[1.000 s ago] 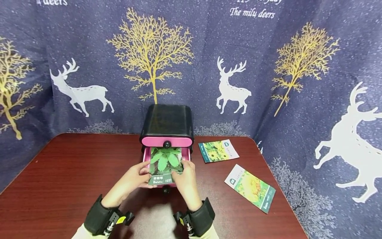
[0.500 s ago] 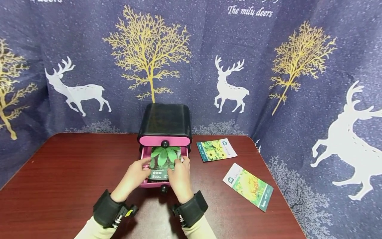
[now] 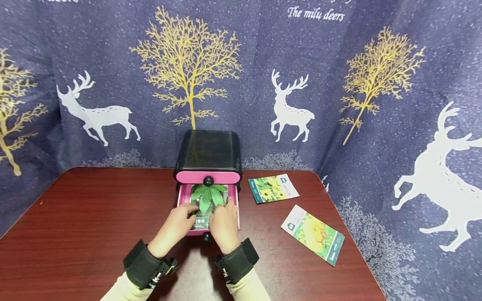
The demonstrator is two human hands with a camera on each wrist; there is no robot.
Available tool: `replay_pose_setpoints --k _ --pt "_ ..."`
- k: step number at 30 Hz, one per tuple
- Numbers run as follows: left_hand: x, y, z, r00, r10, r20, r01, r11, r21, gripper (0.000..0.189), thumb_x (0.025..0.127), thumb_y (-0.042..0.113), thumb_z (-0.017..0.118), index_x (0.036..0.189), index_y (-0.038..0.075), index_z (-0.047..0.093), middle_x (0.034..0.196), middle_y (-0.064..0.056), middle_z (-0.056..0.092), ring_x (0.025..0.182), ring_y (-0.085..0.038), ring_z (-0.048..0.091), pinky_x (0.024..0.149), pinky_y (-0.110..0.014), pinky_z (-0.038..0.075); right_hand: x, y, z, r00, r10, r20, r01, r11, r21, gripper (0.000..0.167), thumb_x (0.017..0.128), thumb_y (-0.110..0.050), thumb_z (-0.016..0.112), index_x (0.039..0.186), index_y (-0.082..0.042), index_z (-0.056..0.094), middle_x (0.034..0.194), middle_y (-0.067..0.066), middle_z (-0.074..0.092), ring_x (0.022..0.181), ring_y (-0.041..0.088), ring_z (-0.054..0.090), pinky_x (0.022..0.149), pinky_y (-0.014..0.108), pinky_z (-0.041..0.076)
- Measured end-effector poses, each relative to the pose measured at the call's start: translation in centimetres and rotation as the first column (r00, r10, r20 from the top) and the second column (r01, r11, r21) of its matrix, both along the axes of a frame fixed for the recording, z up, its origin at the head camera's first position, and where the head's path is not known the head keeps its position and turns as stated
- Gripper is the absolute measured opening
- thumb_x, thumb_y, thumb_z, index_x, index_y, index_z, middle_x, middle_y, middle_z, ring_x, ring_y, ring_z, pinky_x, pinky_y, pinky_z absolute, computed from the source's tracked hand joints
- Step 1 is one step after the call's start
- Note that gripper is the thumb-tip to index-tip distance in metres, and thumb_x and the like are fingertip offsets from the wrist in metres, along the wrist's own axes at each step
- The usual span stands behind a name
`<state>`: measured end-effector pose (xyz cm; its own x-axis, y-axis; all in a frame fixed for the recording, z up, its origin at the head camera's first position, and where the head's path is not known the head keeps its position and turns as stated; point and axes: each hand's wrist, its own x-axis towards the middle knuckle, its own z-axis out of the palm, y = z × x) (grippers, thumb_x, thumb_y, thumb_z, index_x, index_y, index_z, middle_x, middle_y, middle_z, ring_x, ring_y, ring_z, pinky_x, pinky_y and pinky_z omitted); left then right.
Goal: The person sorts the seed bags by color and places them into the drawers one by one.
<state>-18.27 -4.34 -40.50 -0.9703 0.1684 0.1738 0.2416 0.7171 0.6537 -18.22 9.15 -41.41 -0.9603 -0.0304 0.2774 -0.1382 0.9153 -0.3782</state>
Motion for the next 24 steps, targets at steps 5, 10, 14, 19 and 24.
replay_pose_setpoints --k 5,10,14,19,24 --pt "0.4 0.5 -0.2 0.995 -0.002 -0.100 -0.002 0.999 -0.047 0.016 0.083 0.000 0.055 0.089 -0.008 0.068 0.090 -0.019 0.065 0.084 -0.033 0.064 0.073 -0.044 0.051 0.4 -0.2 0.0 1.000 -0.008 -0.016 0.008 1.000 0.023 0.027 0.079 -0.018 0.069 0.091 0.006 0.070 0.109 0.030 0.056 0.099 0.042 0.051 0.089 0.047 0.040" --pt "0.6 0.4 0.2 0.995 -0.005 -0.096 0.003 1.000 -0.017 0.019 0.085 0.003 0.053 0.092 -0.009 0.067 0.102 -0.027 0.063 0.096 -0.038 0.062 0.082 -0.048 0.050 0.7 -0.2 -0.2 0.999 -0.018 -0.033 0.018 1.000 -0.006 0.030 0.080 -0.019 0.069 0.094 0.008 0.068 0.115 0.030 0.052 0.103 0.042 0.048 0.090 0.048 0.041" --pt "0.4 -0.4 1.2 0.994 0.033 -0.103 -0.027 0.998 0.057 0.026 0.086 0.004 0.054 0.108 -0.007 0.065 0.124 -0.028 0.055 0.113 -0.041 0.055 0.096 -0.050 0.044 1.5 0.0 -0.2 0.991 -0.035 -0.125 0.023 0.995 -0.094 0.028 0.082 -0.016 0.068 0.100 0.005 0.066 0.119 0.025 0.051 0.105 0.038 0.049 0.087 0.047 0.044" --pt "-0.7 -2.0 2.9 0.958 0.111 -0.263 -0.083 0.990 0.116 0.025 0.086 0.006 0.057 0.108 0.002 0.067 0.123 -0.016 0.056 0.113 -0.034 0.054 0.098 -0.047 0.043 4.2 0.1 0.3 0.970 -0.042 -0.239 -0.011 0.976 -0.216 0.016 0.082 -0.012 0.068 0.096 -0.005 0.066 0.103 0.010 0.052 0.094 0.022 0.050 0.078 0.036 0.046" --pt "-2.5 -3.3 4.3 0.927 0.118 -0.355 -0.081 0.990 0.118 0.027 0.087 0.008 0.058 0.113 0.005 0.064 0.129 -0.016 0.050 0.118 -0.036 0.045 0.097 -0.051 0.040 6.3 0.1 -0.1 0.959 -0.026 -0.282 -0.045 0.969 -0.242 0.012 0.079 -0.012 0.071 0.082 -0.010 0.059 0.081 0.000 0.048 0.073 0.010 0.050 0.063 0.023 0.044"
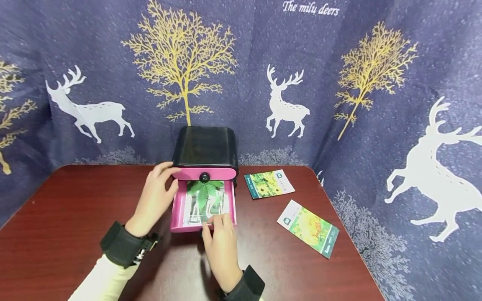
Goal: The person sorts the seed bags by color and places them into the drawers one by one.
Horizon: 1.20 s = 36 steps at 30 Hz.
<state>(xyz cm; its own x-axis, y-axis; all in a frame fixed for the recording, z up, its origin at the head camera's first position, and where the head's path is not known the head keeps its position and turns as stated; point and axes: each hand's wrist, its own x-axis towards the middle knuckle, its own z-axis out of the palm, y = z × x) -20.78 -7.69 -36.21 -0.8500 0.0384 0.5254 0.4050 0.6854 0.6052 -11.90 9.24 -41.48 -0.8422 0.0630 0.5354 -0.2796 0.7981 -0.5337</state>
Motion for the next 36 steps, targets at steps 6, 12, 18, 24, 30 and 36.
replay_pose_setpoints --k 6,12,18,24,30,36 --pt "-2.2 -1.0 -0.1 1.000 -0.020 0.007 0.021 1.000 -0.014 0.038 0.089 0.007 0.056 0.127 0.007 0.056 0.138 -0.016 0.045 0.125 -0.037 0.041 0.101 -0.052 0.039 0.3 -0.3 -1.2 1.000 0.009 -0.014 -0.008 0.998 0.059 0.018 0.080 -0.014 0.072 0.080 -0.009 0.055 0.076 -0.001 0.052 0.066 0.009 0.053 0.058 0.021 0.044" --pt "-3.5 -0.9 -0.8 0.997 -0.057 0.052 0.057 0.998 -0.005 0.042 0.090 0.009 0.055 0.132 0.009 0.052 0.143 -0.015 0.040 0.130 -0.035 0.038 0.104 -0.052 0.037 0.1 -0.5 -1.8 0.999 -0.003 -0.047 0.010 0.988 0.156 0.014 0.078 -0.015 0.073 0.085 -0.006 0.065 0.079 0.002 0.058 0.073 0.016 0.060 0.064 0.030 0.049" --pt "-4.2 -0.9 -1.7 0.993 -0.072 0.094 0.069 0.997 0.032 0.048 0.091 0.010 0.055 0.138 0.015 0.046 0.149 -0.014 0.034 0.132 -0.035 0.038 0.103 -0.051 0.038 0.5 -1.0 -2.5 0.999 -0.023 -0.039 0.030 0.982 0.184 0.015 0.077 -0.015 0.075 0.086 -0.004 0.068 0.081 0.003 0.058 0.068 0.017 0.064 0.058 0.030 0.052" --pt "-4.4 -0.9 -2.1 0.991 -0.071 0.110 0.065 0.996 0.053 0.053 0.090 0.011 0.060 0.140 0.016 0.043 0.148 -0.013 0.034 0.130 -0.033 0.043 0.101 -0.049 0.041 0.7 -1.6 -3.2 1.000 -0.010 0.023 0.007 0.988 0.151 0.024 0.076 -0.011 0.075 0.092 -0.002 0.059 0.090 0.007 0.050 0.067 0.022 0.064 0.058 0.031 0.053" --pt "-4.5 -0.8 -2.0 0.994 -0.050 0.094 0.047 0.998 0.033 0.052 0.088 0.009 0.063 0.137 0.013 0.047 0.145 -0.013 0.038 0.122 -0.033 0.051 0.099 -0.048 0.043 0.5 -2.0 -3.7 1.000 -0.023 0.014 0.020 0.985 0.169 0.035 0.072 -0.008 0.077 0.090 -0.002 0.048 0.091 0.009 0.042 0.065 0.021 0.062 0.056 0.027 0.051" --pt "-4.4 -0.8 -2.1 0.995 -0.048 0.084 0.046 0.998 0.032 0.051 0.089 0.008 0.061 0.137 0.013 0.047 0.146 -0.014 0.037 0.120 -0.034 0.052 0.097 -0.049 0.045 0.4 -1.9 -3.1 1.000 -0.013 0.027 0.009 0.991 0.136 0.033 0.072 -0.007 0.077 0.089 -0.002 0.049 0.088 0.008 0.043 0.064 0.023 0.061 0.055 0.029 0.051"
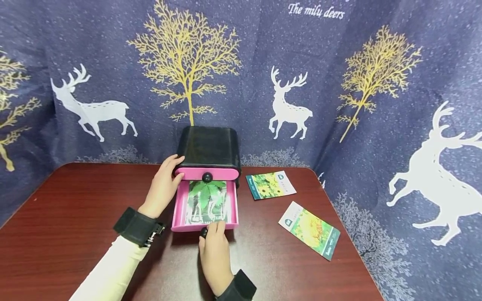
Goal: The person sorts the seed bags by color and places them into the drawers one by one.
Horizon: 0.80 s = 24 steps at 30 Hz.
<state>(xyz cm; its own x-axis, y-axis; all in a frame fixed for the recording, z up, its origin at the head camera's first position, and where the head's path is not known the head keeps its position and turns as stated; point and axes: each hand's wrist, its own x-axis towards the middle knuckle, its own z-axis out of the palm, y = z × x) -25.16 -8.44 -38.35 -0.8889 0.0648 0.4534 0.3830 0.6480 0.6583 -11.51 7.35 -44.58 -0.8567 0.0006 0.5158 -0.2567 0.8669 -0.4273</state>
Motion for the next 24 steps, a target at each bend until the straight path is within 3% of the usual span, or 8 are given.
replay_pose_setpoints --k 15,24 --pt "0.3 -0.1 0.0 1.000 -0.003 -0.014 0.003 1.000 0.005 0.049 0.089 0.007 0.061 0.136 0.014 0.048 0.145 -0.013 0.039 0.117 -0.035 0.054 0.091 -0.050 0.048 -2.3 -0.2 0.9 0.998 -0.003 0.056 0.008 0.996 -0.090 0.029 0.076 -0.011 0.075 0.092 -0.004 0.052 0.091 0.009 0.047 0.073 0.026 0.064 0.063 0.035 0.054" --pt "0.3 0.0 0.0 1.000 0.011 -0.009 -0.011 1.000 -0.004 0.049 0.089 0.008 0.061 0.136 0.014 0.048 0.145 -0.013 0.038 0.119 -0.035 0.053 0.092 -0.051 0.047 -4.4 -0.1 0.7 1.000 -0.004 -0.021 0.002 0.996 -0.091 0.030 0.075 -0.009 0.075 0.093 -0.004 0.051 0.090 0.010 0.047 0.070 0.027 0.064 0.060 0.035 0.052"
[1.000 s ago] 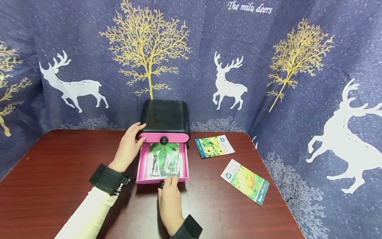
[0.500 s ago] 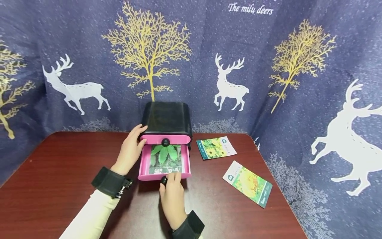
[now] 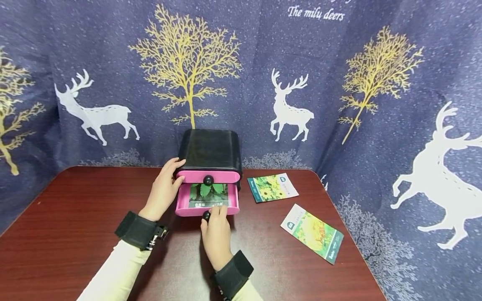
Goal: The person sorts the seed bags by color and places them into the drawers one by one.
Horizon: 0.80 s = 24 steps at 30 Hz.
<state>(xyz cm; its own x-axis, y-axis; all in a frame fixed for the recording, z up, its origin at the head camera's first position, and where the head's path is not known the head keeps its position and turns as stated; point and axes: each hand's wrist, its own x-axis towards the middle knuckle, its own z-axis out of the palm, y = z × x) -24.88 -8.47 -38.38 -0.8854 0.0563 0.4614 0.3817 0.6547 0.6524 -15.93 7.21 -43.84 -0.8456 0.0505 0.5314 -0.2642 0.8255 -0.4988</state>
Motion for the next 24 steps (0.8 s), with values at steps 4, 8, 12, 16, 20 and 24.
replay_pose_setpoints --k 4,8,12,16,20,24 --pt "0.1 0.2 -0.2 1.000 0.016 0.020 -0.016 1.000 -0.002 0.050 0.089 0.009 0.061 0.137 0.016 0.047 0.145 -0.011 0.038 0.118 -0.035 0.054 0.092 -0.051 0.047 -0.8 0.0 0.2 1.000 -0.006 0.023 0.007 1.000 -0.008 0.029 0.077 -0.011 0.074 0.094 -0.004 0.052 0.092 0.010 0.047 0.073 0.027 0.064 0.061 0.036 0.052" --pt "0.1 0.3 -0.2 1.000 0.030 0.007 -0.030 1.000 -0.006 0.050 0.090 0.010 0.060 0.137 0.016 0.047 0.145 -0.012 0.038 0.114 -0.036 0.056 0.089 -0.053 0.048 -1.5 -0.1 0.5 0.999 0.002 0.049 -0.001 1.000 -0.021 0.028 0.080 -0.012 0.073 0.095 -0.003 0.051 0.093 0.011 0.047 0.076 0.027 0.065 0.064 0.036 0.053" --pt "0.2 0.3 -0.1 0.999 0.046 -0.005 -0.046 0.999 -0.013 0.049 0.090 0.010 0.060 0.137 0.016 0.047 0.145 -0.012 0.039 0.113 -0.037 0.056 0.088 -0.056 0.047 -2.2 -0.3 0.6 0.998 0.010 0.059 -0.009 1.000 -0.011 0.028 0.080 -0.011 0.073 0.096 -0.002 0.051 0.092 0.012 0.046 0.074 0.026 0.064 0.064 0.035 0.054" --pt "0.3 0.3 -0.1 0.998 0.055 -0.020 -0.055 0.998 -0.016 0.048 0.090 0.010 0.060 0.136 0.016 0.048 0.145 -0.012 0.040 0.114 -0.037 0.056 0.087 -0.056 0.047 -3.1 -0.4 0.5 0.998 0.013 0.057 -0.013 1.000 -0.002 0.029 0.081 -0.013 0.072 0.098 -0.002 0.051 0.094 0.012 0.045 0.074 0.026 0.064 0.066 0.034 0.054" --pt "0.4 0.3 0.0 0.998 0.062 -0.027 -0.063 0.998 -0.022 0.048 0.090 0.010 0.061 0.136 0.015 0.049 0.143 -0.013 0.042 0.112 -0.037 0.057 0.086 -0.055 0.048 -3.9 -0.4 0.5 0.996 0.022 0.084 -0.019 0.999 -0.036 0.030 0.083 -0.015 0.070 0.103 -0.002 0.051 0.097 0.012 0.044 0.078 0.025 0.065 0.072 0.035 0.055" --pt "0.3 0.6 0.1 0.998 0.064 -0.016 -0.065 0.998 -0.022 0.049 0.089 0.010 0.062 0.136 0.016 0.049 0.143 -0.012 0.042 0.111 -0.036 0.058 0.087 -0.053 0.048 -4.4 -0.3 0.4 0.995 0.022 0.101 -0.015 0.997 -0.072 0.030 0.084 -0.014 0.068 0.106 -0.002 0.051 0.100 0.011 0.044 0.084 0.025 0.063 0.078 0.036 0.055"
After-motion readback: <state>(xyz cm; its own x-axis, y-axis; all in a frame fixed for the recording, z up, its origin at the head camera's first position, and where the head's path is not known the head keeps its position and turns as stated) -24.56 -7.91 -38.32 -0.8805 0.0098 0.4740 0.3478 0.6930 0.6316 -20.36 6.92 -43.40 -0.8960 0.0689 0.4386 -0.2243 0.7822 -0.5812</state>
